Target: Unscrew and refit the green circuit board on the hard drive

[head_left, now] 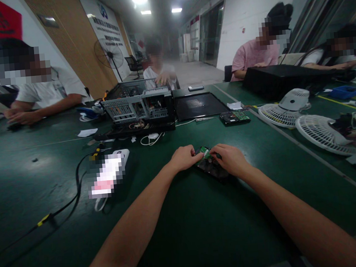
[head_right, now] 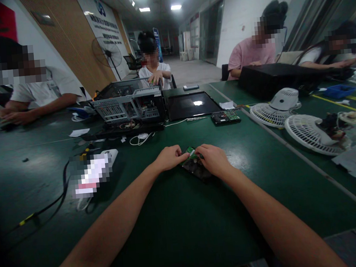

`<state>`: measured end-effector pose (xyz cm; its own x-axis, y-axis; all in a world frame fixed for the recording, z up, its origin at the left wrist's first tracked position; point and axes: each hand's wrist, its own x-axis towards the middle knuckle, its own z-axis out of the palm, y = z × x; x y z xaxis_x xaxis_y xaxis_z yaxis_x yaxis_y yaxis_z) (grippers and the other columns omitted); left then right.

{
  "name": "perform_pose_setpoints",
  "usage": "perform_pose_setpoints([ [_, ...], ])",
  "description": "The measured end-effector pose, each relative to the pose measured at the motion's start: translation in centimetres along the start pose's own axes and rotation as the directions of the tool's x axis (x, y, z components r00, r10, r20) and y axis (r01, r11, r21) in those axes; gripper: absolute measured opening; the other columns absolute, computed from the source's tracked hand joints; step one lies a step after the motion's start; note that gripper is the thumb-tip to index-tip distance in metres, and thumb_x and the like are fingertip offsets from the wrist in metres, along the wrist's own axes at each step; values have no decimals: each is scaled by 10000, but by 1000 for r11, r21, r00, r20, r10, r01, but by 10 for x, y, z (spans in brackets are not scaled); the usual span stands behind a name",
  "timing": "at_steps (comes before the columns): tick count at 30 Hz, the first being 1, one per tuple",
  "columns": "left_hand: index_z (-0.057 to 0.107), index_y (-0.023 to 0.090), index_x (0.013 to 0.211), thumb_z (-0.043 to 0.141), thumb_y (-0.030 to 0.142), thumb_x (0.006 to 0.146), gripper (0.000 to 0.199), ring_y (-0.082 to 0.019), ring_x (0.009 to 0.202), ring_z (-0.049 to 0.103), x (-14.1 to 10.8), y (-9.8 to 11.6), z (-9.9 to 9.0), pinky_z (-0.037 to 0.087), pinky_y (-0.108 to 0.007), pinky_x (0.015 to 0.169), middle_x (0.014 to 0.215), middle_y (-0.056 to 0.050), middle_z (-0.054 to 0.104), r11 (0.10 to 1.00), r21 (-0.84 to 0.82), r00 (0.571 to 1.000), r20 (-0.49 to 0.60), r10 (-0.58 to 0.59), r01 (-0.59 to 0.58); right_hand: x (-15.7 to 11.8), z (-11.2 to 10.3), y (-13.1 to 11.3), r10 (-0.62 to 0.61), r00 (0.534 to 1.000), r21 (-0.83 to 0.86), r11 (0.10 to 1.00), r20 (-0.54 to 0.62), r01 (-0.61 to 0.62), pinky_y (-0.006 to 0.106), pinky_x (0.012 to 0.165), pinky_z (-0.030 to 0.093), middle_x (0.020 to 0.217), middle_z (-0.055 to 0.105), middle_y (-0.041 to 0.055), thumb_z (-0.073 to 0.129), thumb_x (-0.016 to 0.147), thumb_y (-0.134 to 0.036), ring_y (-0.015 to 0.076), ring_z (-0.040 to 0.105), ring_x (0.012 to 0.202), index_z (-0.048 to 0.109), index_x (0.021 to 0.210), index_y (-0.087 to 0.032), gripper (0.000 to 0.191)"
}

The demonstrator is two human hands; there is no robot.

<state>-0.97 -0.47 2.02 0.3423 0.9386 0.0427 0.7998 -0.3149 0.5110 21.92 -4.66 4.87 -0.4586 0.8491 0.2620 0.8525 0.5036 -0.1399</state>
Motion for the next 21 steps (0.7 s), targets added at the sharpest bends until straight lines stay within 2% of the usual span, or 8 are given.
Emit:
perform_pose_setpoints([
  [12, 660, 216, 906, 574, 717, 857, 511, -221, 758, 658, -1, 3, -2, 384, -301, 605, 849, -53, 725, 999, 20, 999, 24, -39, 38, -1, -4, 3, -1, 1000, 34, 999, -6, 1, 281, 780, 458, 1083, 730, 33, 552, 936, -182, 195, 667, 941, 693, 1042, -259, 192],
  [16, 660, 216, 895, 578, 724, 849, 517, -219, 749, 651, -1, 3, -2, 382, -303, 610, 837, -54, 720, 999, 15, 999, 15, -44, 44, -1, -10, 11, 62, 990, 90, 995, -124, -51, 304, 828, 471, 1078, 709, 59, 516, 958, -216, 208, 659, 964, 674, 1038, -233, 177],
  [21, 661, 214, 900, 556, 738, 853, 537, -218, 750, 644, -2, 4, -3, 372, -302, 600, 841, -58, 717, 999, 13, 999, 14, -48, 48, -1, -20, 24, 186, 921, 183, 975, -343, -129, 355, 883, 498, 1116, 618, 128, 569, 846, -177, 246, 630, 987, 655, 1065, -181, 235],
])
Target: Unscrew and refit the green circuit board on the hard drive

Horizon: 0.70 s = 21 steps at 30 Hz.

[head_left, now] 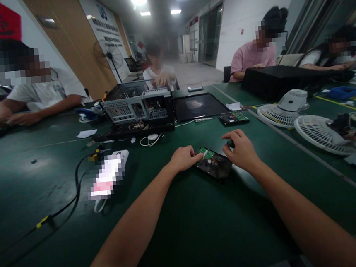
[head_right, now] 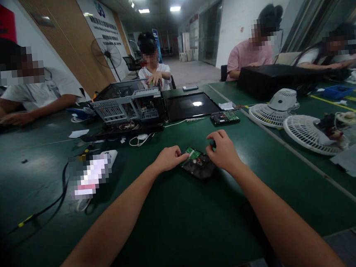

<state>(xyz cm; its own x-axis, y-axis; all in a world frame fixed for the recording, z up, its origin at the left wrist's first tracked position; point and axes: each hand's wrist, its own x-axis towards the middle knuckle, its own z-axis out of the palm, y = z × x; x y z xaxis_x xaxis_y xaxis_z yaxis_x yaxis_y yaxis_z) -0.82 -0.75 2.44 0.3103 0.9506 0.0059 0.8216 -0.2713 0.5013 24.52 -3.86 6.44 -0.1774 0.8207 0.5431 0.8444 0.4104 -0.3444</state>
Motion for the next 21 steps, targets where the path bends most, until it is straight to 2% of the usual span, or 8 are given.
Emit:
perform_pose_setpoints([
  [2, 665, 213, 917, 547, 747, 853, 551, -221, 760, 646, 0, 0, -1, 376, -300, 602, 850, -62, 718, 1000, -3, 1000, 12, -2, 2, 2, -5, 2, 22, 998, 15, 1000, -53, -21, 366, 886, 507, 1127, 584, 138, 573, 807, -148, 255, 619, 998, 657, 1062, -177, 270],
  [4, 667, 213, 931, 536, 744, 861, 552, -224, 766, 648, -1, 0, -2, 381, -300, 602, 855, -64, 719, 1000, -2, 1000, 22, 2, -1, 3, -8, 2, 8, 995, 36, 999, -95, -4, 375, 904, 510, 1105, 579, 134, 567, 834, -164, 259, 613, 1019, 666, 1045, -184, 234],
  [10, 679, 214, 954, 510, 660, 923, 478, -226, 801, 663, 0, -1, -4, 412, -298, 632, 888, -66, 731, 1000, -11, 999, 49, 23, -22, 1, -14, -6, -29, 968, 79, 996, -247, 50, 402, 985, 502, 1112, 639, 120, 569, 954, -335, 259, 623, 1079, 695, 1020, -222, 182],
  [13, 687, 210, 935, 452, 647, 960, 496, -231, 819, 668, 1, -1, -5, 424, -301, 662, 902, -75, 732, 1000, -13, 999, 43, 29, -29, 0, -17, -9, -7, 937, 62, 998, -349, 31, 388, 959, 515, 1054, 652, 113, 592, 954, -394, 249, 641, 1027, 708, 952, -217, 211],
  [16, 679, 202, 864, 376, 559, 1017, 493, -227, 820, 678, 2, -1, -4, 437, -300, 685, 912, -86, 730, 999, -47, 1000, 9, 24, -24, 0, -21, -9, 54, 909, 86, 996, -413, -20, 374, 903, 525, 952, 664, 89, 594, 957, -444, 228, 652, 922, 701, 858, -223, 265],
  [19, 674, 190, 845, 310, 424, 1052, 480, -188, 708, 682, 4, -3, -2, 449, -283, 652, 881, -79, 731, 994, -108, 1000, 1, -4, 4, 1, -22, -9, 179, 903, 255, 964, -390, -81, 343, 760, 540, 833, 681, 52, 602, 942, -532, 202, 649, 789, 685, 795, -229, 347],
  [21, 677, 183, 854, 296, 370, 1050, 467, -157, 585, 657, 5, -5, -1, 449, -271, 597, 834, -61, 729, 991, -133, 999, 13, -30, 31, 1, -20, -9, 278, 922, 466, 876, -270, -128, 294, 575, 502, 778, 695, 31, 610, 916, -600, 158, 606, 616, 685, 819, -224, 395],
])
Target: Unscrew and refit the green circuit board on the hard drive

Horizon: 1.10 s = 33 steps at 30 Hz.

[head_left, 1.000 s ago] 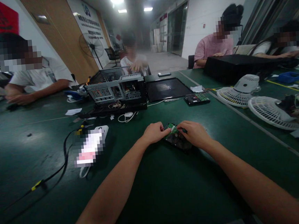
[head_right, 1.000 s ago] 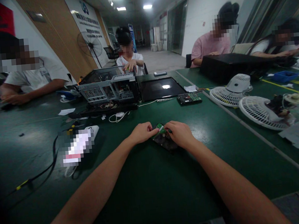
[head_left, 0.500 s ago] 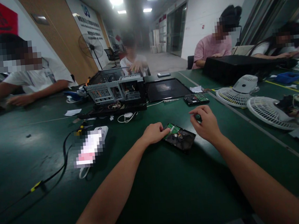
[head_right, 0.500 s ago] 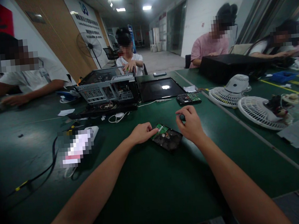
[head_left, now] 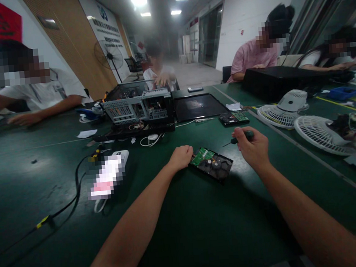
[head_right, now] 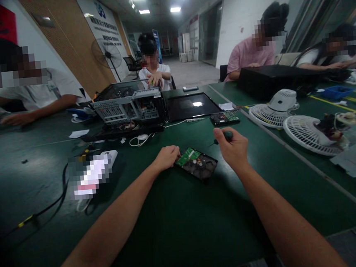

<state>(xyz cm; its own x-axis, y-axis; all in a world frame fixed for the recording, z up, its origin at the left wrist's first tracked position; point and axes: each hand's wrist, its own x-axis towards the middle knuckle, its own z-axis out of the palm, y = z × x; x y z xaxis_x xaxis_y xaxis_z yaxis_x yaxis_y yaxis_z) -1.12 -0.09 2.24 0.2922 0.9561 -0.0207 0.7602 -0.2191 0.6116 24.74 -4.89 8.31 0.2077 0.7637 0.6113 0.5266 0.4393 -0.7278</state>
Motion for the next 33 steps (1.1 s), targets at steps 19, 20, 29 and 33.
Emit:
perform_pose_setpoints([
  [19, 601, 208, 759, 355, 676, 984, 575, -149, 493, 620, -4, -1, -3, 435, -278, 519, 673, -6, 654, 993, -113, 998, 55, -18, 24, -10, 17, -5, 239, 903, 343, 865, 357, -365, 203, 377, 350, 864, 730, 29, 605, 905, -631, 67, 506, 452, 618, 841, -207, 429],
  [20, 608, 208, 770, 377, 683, 974, 567, -149, 503, 623, -4, -1, -3, 437, -279, 529, 680, -6, 661, 994, -108, 998, 55, -19, 25, -10, 18, -5, 241, 903, 347, 863, 357, -367, 203, 377, 349, 862, 730, 28, 606, 906, -629, 67, 505, 451, 617, 842, -207, 427],
  [29, 669, 201, 909, 583, 687, 878, 494, -155, 584, 639, -2, -5, 1, 414, -269, 531, 801, -28, 718, 995, -104, 1000, 16, -10, 11, -11, 19, -2, 248, 896, 341, 860, 369, -379, 216, 388, 357, 880, 729, 35, 606, 911, -621, 72, 518, 461, 619, 856, -210, 415],
  [33, 692, 199, 892, 627, 659, 863, 465, -162, 641, 645, -1, -7, 3, 408, -266, 555, 829, -38, 727, 995, -94, 999, -1, 33, -33, -11, 19, 0, 258, 890, 343, 853, 377, -393, 230, 395, 354, 931, 733, 49, 614, 904, -625, 77, 522, 466, 624, 860, -213, 414],
])
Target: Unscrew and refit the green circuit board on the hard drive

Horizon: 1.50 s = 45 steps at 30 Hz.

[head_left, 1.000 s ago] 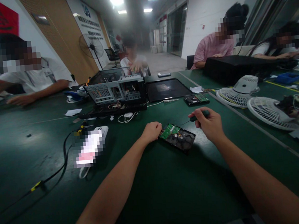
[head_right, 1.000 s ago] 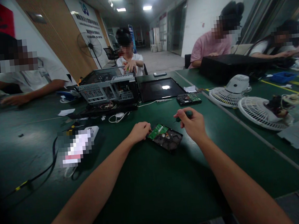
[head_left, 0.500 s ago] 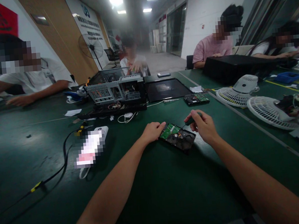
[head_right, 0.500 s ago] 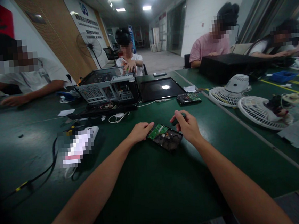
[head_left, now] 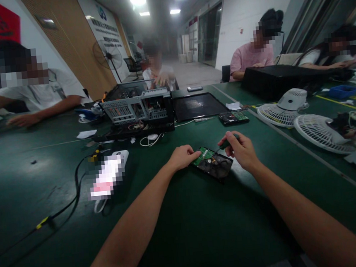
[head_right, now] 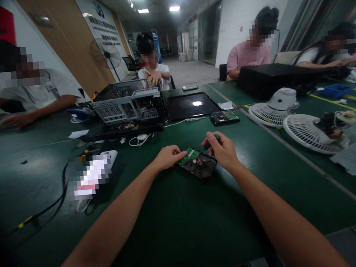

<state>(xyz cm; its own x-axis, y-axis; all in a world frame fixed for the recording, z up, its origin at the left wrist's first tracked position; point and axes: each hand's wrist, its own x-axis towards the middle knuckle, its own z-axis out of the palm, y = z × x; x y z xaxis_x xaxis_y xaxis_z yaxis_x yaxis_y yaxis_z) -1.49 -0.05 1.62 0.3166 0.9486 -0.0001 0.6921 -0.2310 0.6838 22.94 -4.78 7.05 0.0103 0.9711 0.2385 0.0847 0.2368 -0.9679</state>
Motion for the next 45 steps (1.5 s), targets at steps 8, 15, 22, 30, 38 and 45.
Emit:
perform_pose_setpoints([
  [8, 708, 197, 885, 626, 655, 862, 466, -170, 655, 637, 0, -1, 0, 395, -271, 553, 814, -40, 722, 1000, -19, 1000, 5, -1, 1, 2, -5, 6, -18, 991, 154, 988, 132, -3, 282, 429, 356, 911, 700, 65, 348, 1000, -620, 125, 534, 507, 696, 1042, -212, 538],
  [15, 709, 194, 894, 625, 656, 861, 471, -170, 665, 636, -2, 0, 0, 393, -266, 558, 819, -44, 723, 1000, -10, 1000, 6, -8, 8, 6, -8, 10, -11, 986, 158, 987, 169, -16, 294, 465, 358, 920, 707, 68, 425, 988, -539, 138, 532, 541, 706, 1046, -211, 436],
  [22, 699, 196, 885, 623, 668, 856, 479, -154, 603, 623, -1, -1, 0, 392, -265, 538, 809, -35, 723, 1000, -26, 1000, 12, -13, 13, 4, -8, 3, 36, 982, 120, 991, 184, -59, 275, 469, 324, 893, 700, 72, 479, 975, -514, 134, 523, 583, 721, 975, -191, 404],
  [30, 703, 201, 871, 630, 661, 857, 467, -169, 671, 639, 1, -4, 2, 388, -261, 544, 821, -41, 725, 1000, -7, 1000, -17, 2, -2, -2, -2, -6, 127, 946, 220, 955, 299, -197, 259, 445, 230, 1052, 707, 70, 544, 957, -494, 112, 494, 565, 694, 1080, -231, 327],
  [38, 705, 200, 869, 630, 656, 862, 463, -174, 692, 648, -1, -1, 1, 395, -263, 551, 846, -48, 732, 1000, 0, 1000, -5, -3, 3, 0, -1, -8, 138, 946, 304, 925, 293, -229, 297, 527, 375, 994, 713, 91, 484, 976, -527, 136, 533, 595, 715, 1076, -194, 417],
  [45, 704, 198, 883, 630, 650, 864, 458, -172, 664, 645, -1, 1, 1, 396, -265, 545, 814, -42, 726, 1000, -13, 1000, 1, -17, 17, -2, -2, -7, 101, 945, 303, 932, 312, -200, 297, 559, 420, 1032, 712, 89, 556, 960, -483, 132, 562, 625, 711, 1049, -198, 337],
])
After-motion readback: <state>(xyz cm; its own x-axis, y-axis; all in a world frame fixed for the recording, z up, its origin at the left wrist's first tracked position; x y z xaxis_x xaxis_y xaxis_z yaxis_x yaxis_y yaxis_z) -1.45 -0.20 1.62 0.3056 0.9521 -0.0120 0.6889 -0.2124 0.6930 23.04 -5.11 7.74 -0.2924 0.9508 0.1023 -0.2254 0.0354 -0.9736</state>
